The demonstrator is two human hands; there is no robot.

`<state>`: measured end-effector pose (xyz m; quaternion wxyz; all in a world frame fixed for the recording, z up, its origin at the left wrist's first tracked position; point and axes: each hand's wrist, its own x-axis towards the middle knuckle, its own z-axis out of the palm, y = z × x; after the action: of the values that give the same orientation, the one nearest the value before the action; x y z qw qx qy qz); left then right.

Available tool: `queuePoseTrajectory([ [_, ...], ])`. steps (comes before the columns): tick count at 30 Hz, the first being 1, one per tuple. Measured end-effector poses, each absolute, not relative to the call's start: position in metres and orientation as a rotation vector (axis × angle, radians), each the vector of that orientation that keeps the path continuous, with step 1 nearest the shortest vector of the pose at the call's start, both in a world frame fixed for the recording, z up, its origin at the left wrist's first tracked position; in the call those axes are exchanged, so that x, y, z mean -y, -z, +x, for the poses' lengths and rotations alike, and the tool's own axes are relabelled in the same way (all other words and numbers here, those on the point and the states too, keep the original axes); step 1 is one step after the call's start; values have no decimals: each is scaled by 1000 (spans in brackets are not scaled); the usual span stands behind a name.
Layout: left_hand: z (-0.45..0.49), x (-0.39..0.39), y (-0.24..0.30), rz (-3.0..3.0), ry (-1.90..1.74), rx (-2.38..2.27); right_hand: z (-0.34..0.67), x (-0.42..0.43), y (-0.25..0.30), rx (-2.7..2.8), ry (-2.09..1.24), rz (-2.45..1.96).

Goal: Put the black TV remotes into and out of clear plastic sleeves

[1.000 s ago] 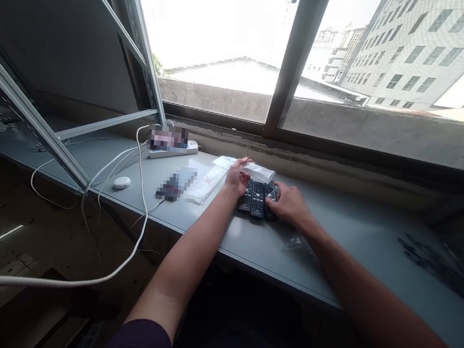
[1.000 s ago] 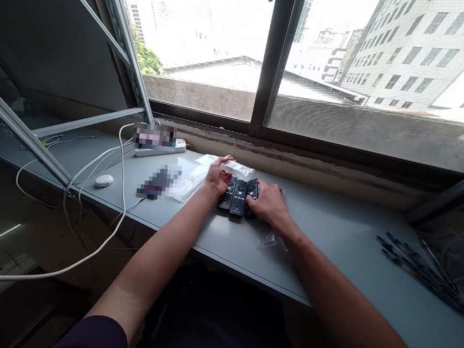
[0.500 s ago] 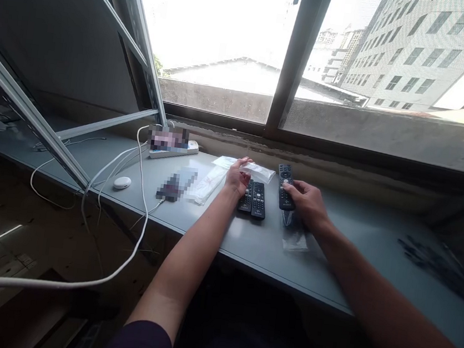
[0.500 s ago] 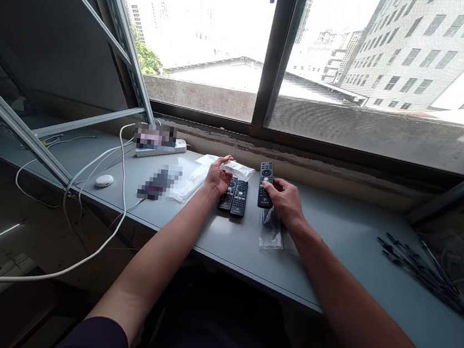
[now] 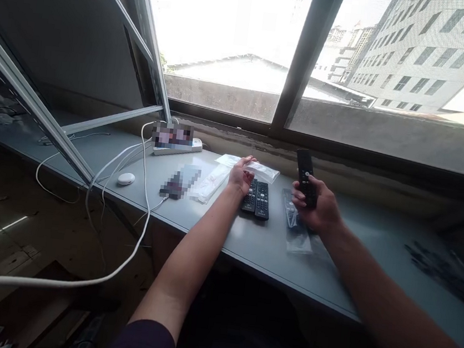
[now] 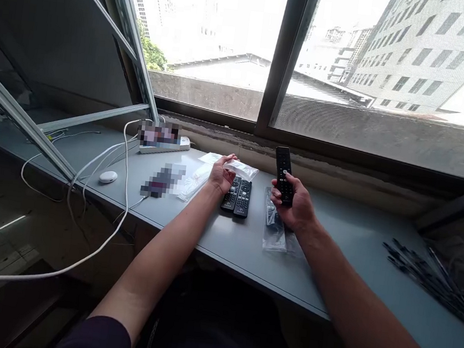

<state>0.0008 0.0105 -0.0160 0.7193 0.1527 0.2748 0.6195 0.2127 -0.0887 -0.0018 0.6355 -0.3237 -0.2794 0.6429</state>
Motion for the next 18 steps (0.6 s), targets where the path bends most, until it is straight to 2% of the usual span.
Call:
queuePoseTrajectory([
  [12, 2, -11, 20, 357, -1363, -602, 213, 93, -5, 464, -1669, -625],
  [18, -2, -16, 22, 343, -1369, -639, 214, 93, -7, 378, -1628, -730],
])
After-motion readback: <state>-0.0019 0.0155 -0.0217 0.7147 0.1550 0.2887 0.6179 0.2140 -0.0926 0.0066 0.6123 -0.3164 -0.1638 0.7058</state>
